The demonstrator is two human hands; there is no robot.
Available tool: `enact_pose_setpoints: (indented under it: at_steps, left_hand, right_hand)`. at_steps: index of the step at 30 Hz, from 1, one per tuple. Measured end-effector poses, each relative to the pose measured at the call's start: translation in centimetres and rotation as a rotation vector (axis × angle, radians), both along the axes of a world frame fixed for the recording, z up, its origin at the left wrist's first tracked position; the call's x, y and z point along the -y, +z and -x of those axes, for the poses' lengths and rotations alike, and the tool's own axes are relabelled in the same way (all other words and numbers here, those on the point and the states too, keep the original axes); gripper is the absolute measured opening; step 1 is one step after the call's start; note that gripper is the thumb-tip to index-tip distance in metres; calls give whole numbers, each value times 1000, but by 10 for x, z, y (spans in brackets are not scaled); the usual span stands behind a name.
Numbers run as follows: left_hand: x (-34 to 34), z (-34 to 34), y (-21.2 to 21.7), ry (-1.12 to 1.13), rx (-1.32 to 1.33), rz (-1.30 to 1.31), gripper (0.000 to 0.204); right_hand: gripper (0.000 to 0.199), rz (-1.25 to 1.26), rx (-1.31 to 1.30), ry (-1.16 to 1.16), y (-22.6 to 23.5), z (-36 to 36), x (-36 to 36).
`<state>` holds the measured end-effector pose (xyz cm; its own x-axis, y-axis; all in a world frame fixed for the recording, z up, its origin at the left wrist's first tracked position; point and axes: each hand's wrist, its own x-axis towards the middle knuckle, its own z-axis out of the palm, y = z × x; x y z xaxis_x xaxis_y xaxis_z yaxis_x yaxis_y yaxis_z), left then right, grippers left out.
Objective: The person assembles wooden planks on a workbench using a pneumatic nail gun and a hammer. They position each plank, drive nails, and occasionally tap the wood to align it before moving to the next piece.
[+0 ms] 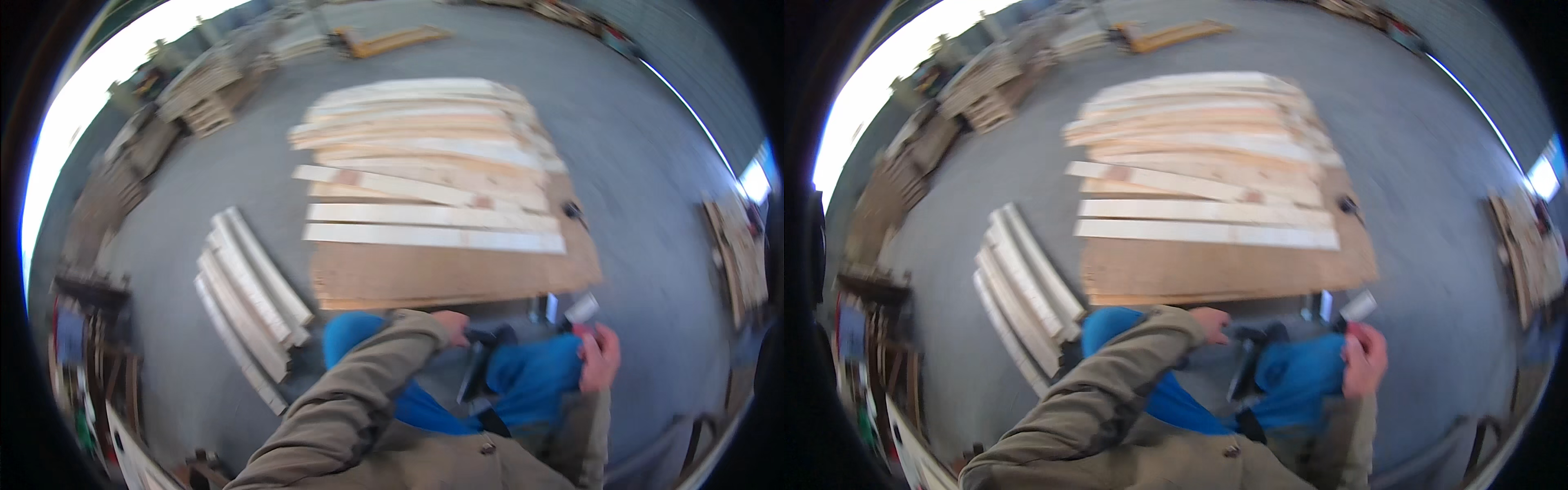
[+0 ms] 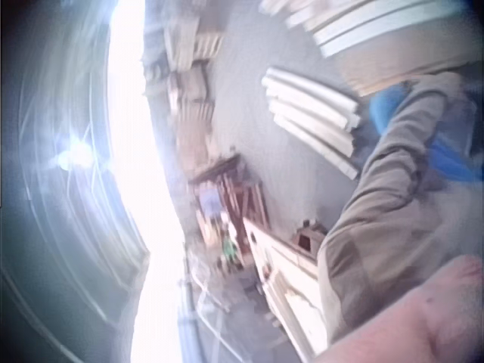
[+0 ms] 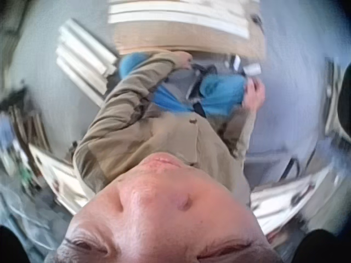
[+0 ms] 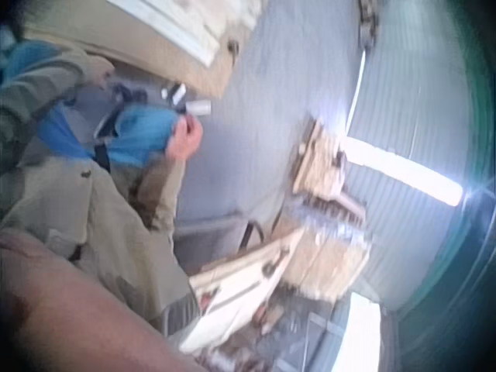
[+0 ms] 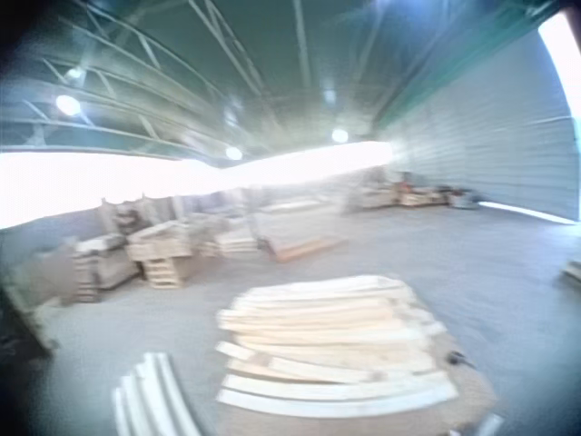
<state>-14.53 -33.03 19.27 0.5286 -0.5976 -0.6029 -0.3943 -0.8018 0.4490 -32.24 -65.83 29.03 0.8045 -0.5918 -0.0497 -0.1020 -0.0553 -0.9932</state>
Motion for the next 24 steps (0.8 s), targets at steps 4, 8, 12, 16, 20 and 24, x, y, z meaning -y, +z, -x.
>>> enact_pose_setpoints:
  at_steps: [4, 8, 12, 16, 20, 24]
  left_hand:
    - [7, 38, -27, -105, -103, -70, 67]
    - [17, 92, -57, -307, -326, -261, 78]
    - [28, 139, -91, -597, -507, -371, 63]
    - [13, 172, -141, -687, -768, -329, 57]
    - [7, 195, -184, -818, -898, -277, 44]
    - [2, 205, -192, -513, -958, -253, 46]
  right_hand:
    - [36, -77, 90, 22, 18, -1, -17]
    - [34, -91, 102, 164, 18, -8, -30]
    - [39, -125, 76, 168, 17, -19, -27]
    - [40, -261, 81, 162, 19, -26, -22]
    - [46, -343, 84, 167, 19, -31, -17]
    - [49, -336, 22, 198, 22, -35, -8]
